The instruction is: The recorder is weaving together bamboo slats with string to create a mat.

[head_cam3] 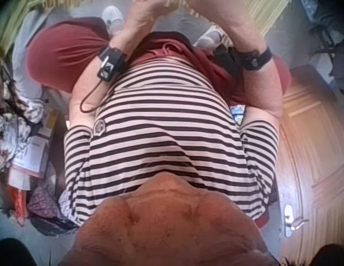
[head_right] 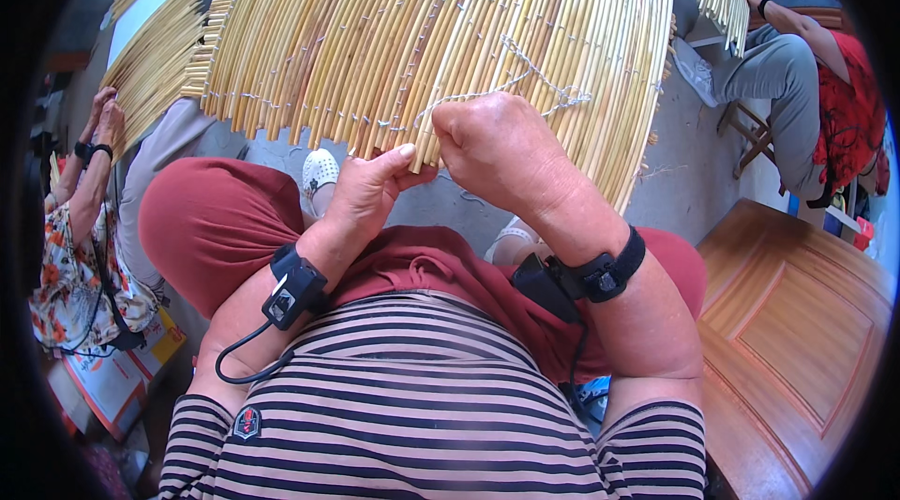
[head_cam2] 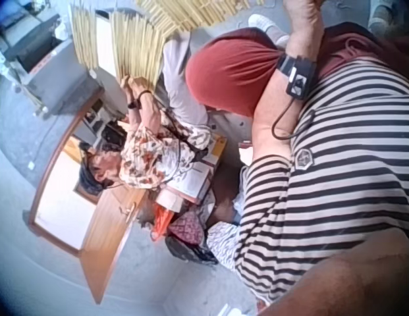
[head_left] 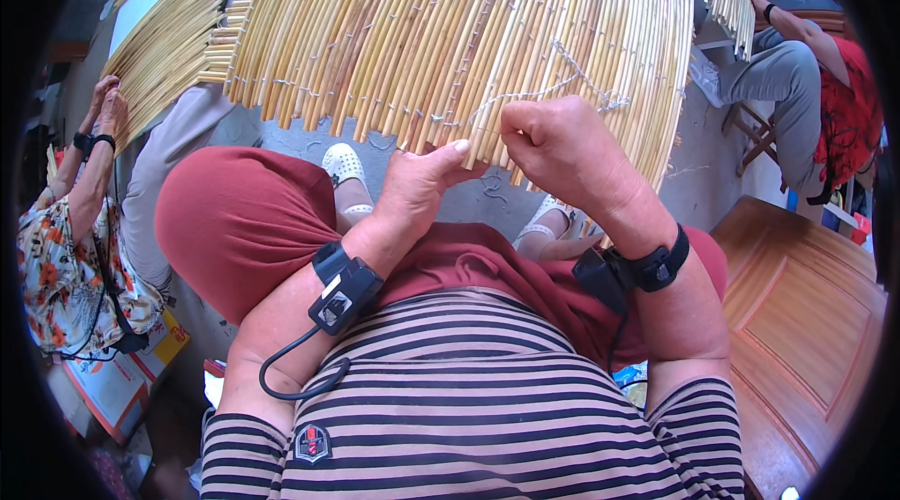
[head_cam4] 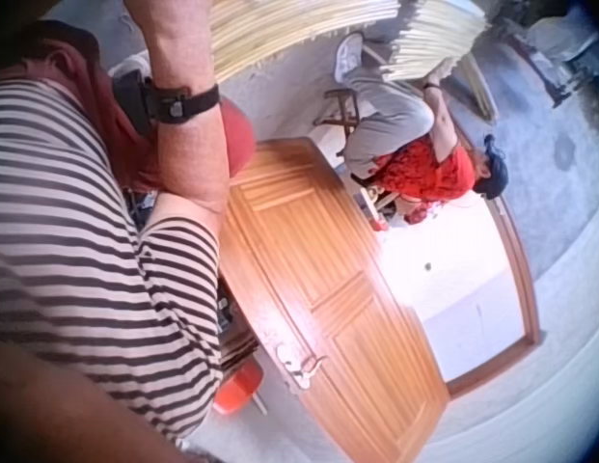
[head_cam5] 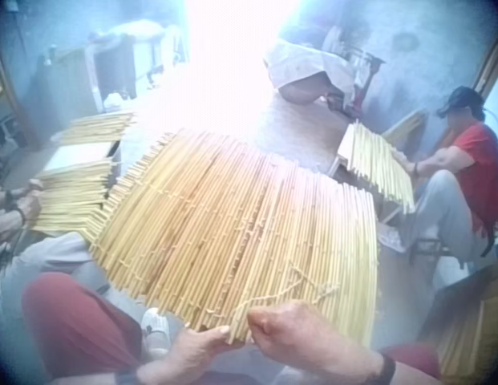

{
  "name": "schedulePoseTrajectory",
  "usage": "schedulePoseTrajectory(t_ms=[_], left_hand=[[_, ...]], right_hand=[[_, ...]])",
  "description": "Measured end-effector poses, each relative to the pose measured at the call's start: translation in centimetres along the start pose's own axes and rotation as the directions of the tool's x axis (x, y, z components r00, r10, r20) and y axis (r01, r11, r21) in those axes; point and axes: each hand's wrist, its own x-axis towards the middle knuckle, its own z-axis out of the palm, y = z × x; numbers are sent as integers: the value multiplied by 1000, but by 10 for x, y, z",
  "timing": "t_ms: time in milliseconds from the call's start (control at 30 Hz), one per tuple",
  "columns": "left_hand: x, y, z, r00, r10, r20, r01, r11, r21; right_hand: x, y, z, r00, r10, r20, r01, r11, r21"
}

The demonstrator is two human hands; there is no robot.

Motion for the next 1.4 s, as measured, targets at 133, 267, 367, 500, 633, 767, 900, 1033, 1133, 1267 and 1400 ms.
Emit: schedulePoseTrajectory(t_ms=[133,267,367,500,633,767,900,1033,1133,1267,1400], left_hand=[[6,-6,-10,998,1,-68,3,999,55],[5,-7,-10,996,-1,-88,5,999,46],[5,-5,-8,995,2,-99,3,998,55],[5,-5,-7,992,6,-127,1,998,57],[7,-5,-17,992,-109,-58,112,993,41],[-3,-4,-5,987,-146,-69,143,989,-41],[-4,-5,0,982,-186,-22,185,982,-45],[-4,-5,-2,985,-173,-22,172,984,-43],[-3,-6,-4,982,-191,-7,191,981,-20],[-6,-6,-3,981,-194,5,194,981,-11],[-12,-11,-5,984,-171,-51,167,983,-70]], right_hand=[[1,-3,-2,1000,-21,-7,21,1000,12],[2,-3,-1,999,-7,37,9,999,-43],[3,-3,-1,999,5,43,-3,999,-44],[3,1,-1,999,-10,32,10,1000,-22],[3,3,-10,999,20,29,-20,1000,-2],[3,5,-10,995,55,-81,-56,998,-12],[2,7,-6,992,84,-95,-78,995,59],[3,7,-2,999,29,-46,-20,984,177],[5,11,0,1000,-19,-16,20,995,102],[9,15,-2,994,11,105,-18,998,60],[10,17,-2,994,27,105,-39,993,115]])
